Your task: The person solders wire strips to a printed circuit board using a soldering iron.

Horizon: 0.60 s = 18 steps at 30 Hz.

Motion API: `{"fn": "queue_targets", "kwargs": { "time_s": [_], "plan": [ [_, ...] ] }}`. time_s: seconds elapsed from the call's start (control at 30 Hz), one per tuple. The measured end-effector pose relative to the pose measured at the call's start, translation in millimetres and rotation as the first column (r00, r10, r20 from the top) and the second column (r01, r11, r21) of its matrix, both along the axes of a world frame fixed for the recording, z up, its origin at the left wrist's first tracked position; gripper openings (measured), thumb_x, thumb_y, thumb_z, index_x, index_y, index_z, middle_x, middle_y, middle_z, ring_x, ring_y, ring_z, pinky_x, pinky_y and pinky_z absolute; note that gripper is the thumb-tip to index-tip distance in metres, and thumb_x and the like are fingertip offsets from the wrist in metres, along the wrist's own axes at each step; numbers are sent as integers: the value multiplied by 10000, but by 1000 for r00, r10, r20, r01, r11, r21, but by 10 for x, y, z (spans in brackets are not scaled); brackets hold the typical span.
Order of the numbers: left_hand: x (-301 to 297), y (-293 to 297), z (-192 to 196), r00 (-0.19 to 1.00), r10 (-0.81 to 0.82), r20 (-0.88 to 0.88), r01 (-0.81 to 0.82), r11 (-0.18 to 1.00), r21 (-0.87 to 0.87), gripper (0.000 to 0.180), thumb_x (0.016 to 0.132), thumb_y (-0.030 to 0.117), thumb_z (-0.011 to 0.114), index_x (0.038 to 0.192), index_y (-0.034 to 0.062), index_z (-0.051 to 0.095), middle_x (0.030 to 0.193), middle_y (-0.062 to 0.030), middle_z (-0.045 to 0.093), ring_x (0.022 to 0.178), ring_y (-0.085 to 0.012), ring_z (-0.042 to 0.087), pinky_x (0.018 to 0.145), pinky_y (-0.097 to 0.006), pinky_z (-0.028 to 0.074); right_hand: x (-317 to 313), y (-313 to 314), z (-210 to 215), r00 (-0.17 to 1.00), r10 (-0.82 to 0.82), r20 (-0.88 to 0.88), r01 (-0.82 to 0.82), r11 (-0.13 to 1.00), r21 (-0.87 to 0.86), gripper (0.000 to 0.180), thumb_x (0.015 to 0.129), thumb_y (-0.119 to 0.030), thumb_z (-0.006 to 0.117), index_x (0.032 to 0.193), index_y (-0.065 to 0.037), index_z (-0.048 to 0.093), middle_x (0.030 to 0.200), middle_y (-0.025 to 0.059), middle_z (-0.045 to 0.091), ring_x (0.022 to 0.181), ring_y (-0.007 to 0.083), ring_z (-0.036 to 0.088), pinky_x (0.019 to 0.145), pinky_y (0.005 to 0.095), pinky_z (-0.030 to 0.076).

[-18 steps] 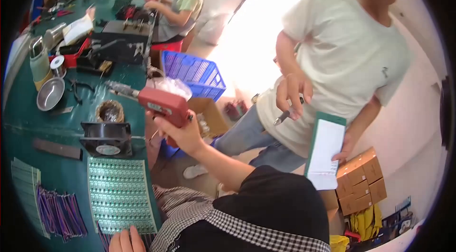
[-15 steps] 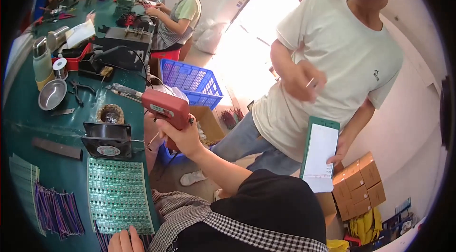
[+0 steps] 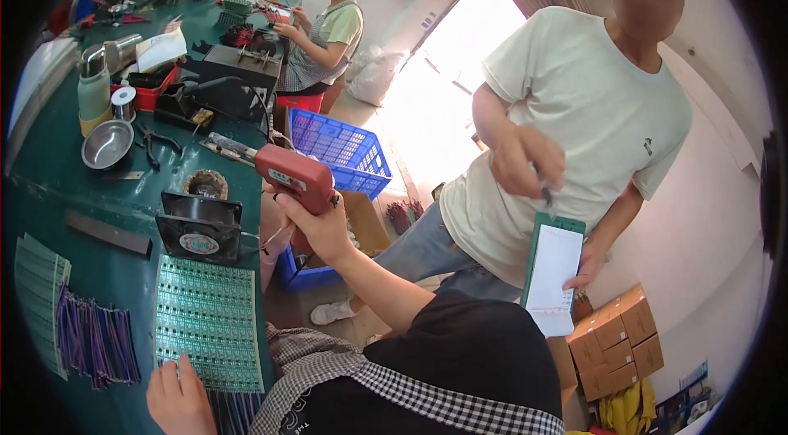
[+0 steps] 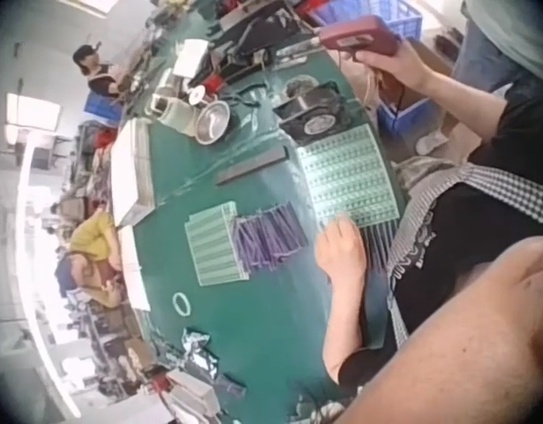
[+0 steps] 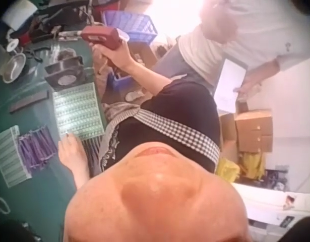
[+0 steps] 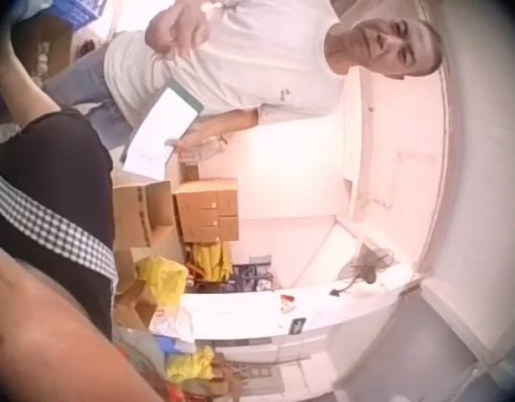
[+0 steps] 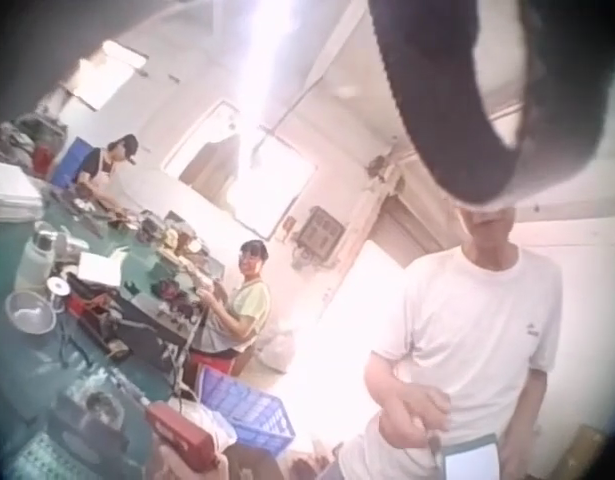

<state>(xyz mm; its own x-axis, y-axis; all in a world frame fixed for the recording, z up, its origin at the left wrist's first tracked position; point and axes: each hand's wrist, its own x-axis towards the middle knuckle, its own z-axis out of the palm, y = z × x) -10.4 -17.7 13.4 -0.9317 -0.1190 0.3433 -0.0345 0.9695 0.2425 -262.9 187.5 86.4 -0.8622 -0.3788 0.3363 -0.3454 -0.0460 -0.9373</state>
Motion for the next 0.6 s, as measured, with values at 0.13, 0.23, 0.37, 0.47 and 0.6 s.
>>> {"fn": "queue_targets", "kwargs": {
  "time_s": [0.13,0.23,0.37,0.47,0.6],
  "plan": [
    [-119,-169,-138,957,251,-143,-261,964,-58,366,789,48,630,1147,-9,581,1166,-180,561,1103,-358,525,978,-475,404,-4,-21,-60,998,-63,-12,62,997,-55,358,891,-57,628,1233,-1,537,1018,82,672,699,75,594,574,204,473],
    [-106,-342,-193,932,347,-109,-357,930,-90,346,759,58,640,1098,6,589,1088,-147,564,1057,-316,527,949,-465,388,17,5,-83,976,-217,20,212,968,134,329,926,-106,583,1232,5,532,1022,92,661,671,85,588,554,210,472],
    [-164,-360,-143,908,365,-205,-399,903,-160,89,740,114,592,816,104,547,847,-48,502,860,-221,512,831,-381,384,-1,-87,-130,974,-144,-174,160,983,86,348,946,-212,571,1227,-12,530,1039,126,663,596,84,538,521,210,443],
    [-186,-414,-100,896,414,-160,-437,886,-155,96,736,114,620,784,113,537,813,-37,494,840,-204,509,803,-361,381,-43,-113,-175,988,-75,-136,81,996,38,344,954,-192,550,1220,22,512,1063,148,655,613,95,543,514,213,445],
    [-159,-609,-94,879,466,-105,-477,869,-135,201,761,139,695,940,88,617,904,-36,553,897,-219,530,808,-363,389,-106,-96,-269,988,-61,-142,64,998,15,338,965,-194,520,1204,44,501,1099,163,636,630,103,543,500,212,447]
  ]
}}
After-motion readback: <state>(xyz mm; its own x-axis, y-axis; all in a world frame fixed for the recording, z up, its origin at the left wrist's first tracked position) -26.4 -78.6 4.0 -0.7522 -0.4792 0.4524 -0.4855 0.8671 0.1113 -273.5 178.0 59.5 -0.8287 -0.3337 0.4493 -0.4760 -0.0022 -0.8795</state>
